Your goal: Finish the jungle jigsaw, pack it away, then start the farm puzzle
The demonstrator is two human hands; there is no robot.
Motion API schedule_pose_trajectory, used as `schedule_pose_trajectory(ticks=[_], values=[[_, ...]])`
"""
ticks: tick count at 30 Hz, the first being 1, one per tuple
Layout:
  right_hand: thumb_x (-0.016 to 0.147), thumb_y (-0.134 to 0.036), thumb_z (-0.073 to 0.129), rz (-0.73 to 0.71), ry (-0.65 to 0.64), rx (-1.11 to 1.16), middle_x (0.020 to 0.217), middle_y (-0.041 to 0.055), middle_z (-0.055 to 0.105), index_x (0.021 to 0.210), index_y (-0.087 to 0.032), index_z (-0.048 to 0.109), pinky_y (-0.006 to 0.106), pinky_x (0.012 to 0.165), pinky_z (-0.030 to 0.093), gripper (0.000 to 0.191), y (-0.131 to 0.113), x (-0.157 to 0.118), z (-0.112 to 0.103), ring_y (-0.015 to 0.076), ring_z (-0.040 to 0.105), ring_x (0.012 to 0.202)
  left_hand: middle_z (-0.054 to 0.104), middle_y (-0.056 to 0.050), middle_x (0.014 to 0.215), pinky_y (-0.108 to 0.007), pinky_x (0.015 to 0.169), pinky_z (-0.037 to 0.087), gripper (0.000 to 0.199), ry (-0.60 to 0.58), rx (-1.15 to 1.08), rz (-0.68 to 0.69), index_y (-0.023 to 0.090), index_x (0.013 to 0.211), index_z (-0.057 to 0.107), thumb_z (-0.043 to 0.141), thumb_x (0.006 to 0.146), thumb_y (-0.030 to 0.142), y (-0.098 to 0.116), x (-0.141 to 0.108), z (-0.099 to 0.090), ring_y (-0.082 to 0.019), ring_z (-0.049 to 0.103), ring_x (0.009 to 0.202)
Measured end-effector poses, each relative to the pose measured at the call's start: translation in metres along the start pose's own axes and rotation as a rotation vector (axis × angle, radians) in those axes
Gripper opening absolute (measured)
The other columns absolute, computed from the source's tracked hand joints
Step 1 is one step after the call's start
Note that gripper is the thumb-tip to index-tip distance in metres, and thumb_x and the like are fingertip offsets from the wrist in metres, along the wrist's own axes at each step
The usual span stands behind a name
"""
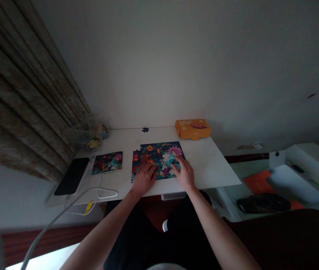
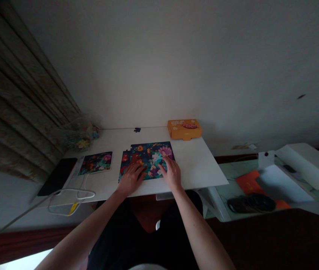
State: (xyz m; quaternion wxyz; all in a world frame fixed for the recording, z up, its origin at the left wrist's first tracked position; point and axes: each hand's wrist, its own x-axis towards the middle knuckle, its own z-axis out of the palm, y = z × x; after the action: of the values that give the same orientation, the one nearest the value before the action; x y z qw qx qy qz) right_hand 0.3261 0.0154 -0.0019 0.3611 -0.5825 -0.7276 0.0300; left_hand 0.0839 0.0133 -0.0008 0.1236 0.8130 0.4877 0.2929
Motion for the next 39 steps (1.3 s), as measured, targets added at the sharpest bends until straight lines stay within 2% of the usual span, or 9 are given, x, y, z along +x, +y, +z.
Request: schedule_pose_trajectory(ticks=[6,10,13,16,19,25,31,36,39], values=[[0.103,-0.042,0.057,-0.048,0.033,-0.017,0.128,0.0125,0.073,0.133,-0.023,0.065,0.044,0.1,0.055,0.036,0.001,-0.003,0.002,0.0277,0.07,0.113,0.073,-0.009,0.113,-0.044,0.102,0.054,0.022,0.088,-0.369,-0.161,0.027,0.114,0.072,0.062,0.096,0.034,0.01,0.004,0.007,-0.026,0.069,0.109],[0.102,-0.045,0.059,-0.086,0.012,-0.03,0.125,0.0131,0.074,0.127,-0.022,0.068,0.044,0.101,0.055,0.035,0.002,-0.008,0.004,0.0282,0.07,0.113,0.075,-0.007,0.1,-0.035,0.081,0.058,0.028,0.066,-0.813,-0.433,0.024,0.113,0.068,0.068,0.092,0.042,0.032,0.018,0.034,-0.022,0.073,0.087],[0.102,-0.042,0.058,-0.091,0.001,-0.041,0.125,0.0129,0.073,0.128,-0.023,0.068,0.044,0.101,0.054,0.034,0.004,-0.009,0.005,0.028,0.069,0.114,0.073,-0.005,0.09,-0.03,0.075,0.056,0.023,0.067,-0.963,-0.489,0.021,0.099,0.068,0.072,0.087,0.041,0.045,0.03,0.053,-0.019,0.071,0.082],[0.1,-0.042,0.06,-0.111,0.009,-0.061,0.117,0.0129,0.075,0.126,-0.022,0.069,0.043,0.097,0.055,0.034,0.004,-0.009,0.005,0.028,0.07,0.108,0.071,-0.003,0.083,-0.028,0.071,0.055,0.018,0.105,-0.946,-0.497,0.02,0.09,0.068,0.071,0.087,0.038,0.047,0.039,0.06,-0.017,0.068,0.077],[0.097,-0.048,0.065,-0.1,-0.001,-0.071,0.109,0.0125,0.076,0.123,-0.022,0.07,0.043,0.095,0.055,0.037,0.001,-0.008,0.004,0.0286,0.071,0.102,0.073,-0.003,0.086,-0.03,0.073,0.057,0.015,0.105,-0.842,-0.502,0.022,0.098,0.073,0.068,0.088,0.032,0.039,0.047,0.052,-0.02,0.069,0.08],[0.099,-0.038,0.056,-0.098,-0.038,0.015,0.133,0.0122,0.069,0.133,-0.022,0.064,0.042,0.104,0.054,0.038,-0.009,-0.005,0.0,0.0268,0.065,0.123,0.077,-0.006,0.105,-0.035,0.096,0.054,0.032,0.01,-0.578,-0.282,0.025,0.107,0.079,0.061,0.084,0.012,0.016,0.071,0.017,-0.023,0.072,0.101],[0.102,-0.036,0.055,-0.083,-0.142,0.032,0.123,0.0093,0.075,0.132,-0.024,0.066,0.043,0.1,0.055,0.035,-0.008,-0.005,0.001,0.0271,0.069,0.112,0.074,-0.001,0.082,-0.028,0.078,0.054,0.039,-0.203,-0.572,-0.18,0.027,0.118,0.074,0.066,0.082,0.015,0.005,0.085,0.005,-0.019,0.071,0.078],[0.101,-0.04,0.06,-0.103,-0.153,0.02,0.111,0.0095,0.077,0.132,-0.023,0.067,0.04,0.094,0.056,0.036,-0.004,-0.005,0.003,0.0268,0.071,0.102,0.074,-0.001,0.081,-0.026,0.071,0.053,0.034,-0.201,-0.656,-0.167,0.025,0.116,0.073,0.069,0.083,0.023,0.002,0.083,0.014,-0.018,0.07,0.075],[0.099,-0.04,0.065,-0.108,-0.131,0.015,0.117,0.0097,0.076,0.134,-0.024,0.066,0.041,0.096,0.056,0.039,-0.005,-0.004,0.002,0.0271,0.07,0.108,0.074,-0.002,0.081,-0.026,0.071,0.053,0.034,-0.207,-0.673,-0.207,0.022,0.118,0.072,0.067,0.085,0.024,0.002,0.078,0.017,-0.018,0.07,0.075]])
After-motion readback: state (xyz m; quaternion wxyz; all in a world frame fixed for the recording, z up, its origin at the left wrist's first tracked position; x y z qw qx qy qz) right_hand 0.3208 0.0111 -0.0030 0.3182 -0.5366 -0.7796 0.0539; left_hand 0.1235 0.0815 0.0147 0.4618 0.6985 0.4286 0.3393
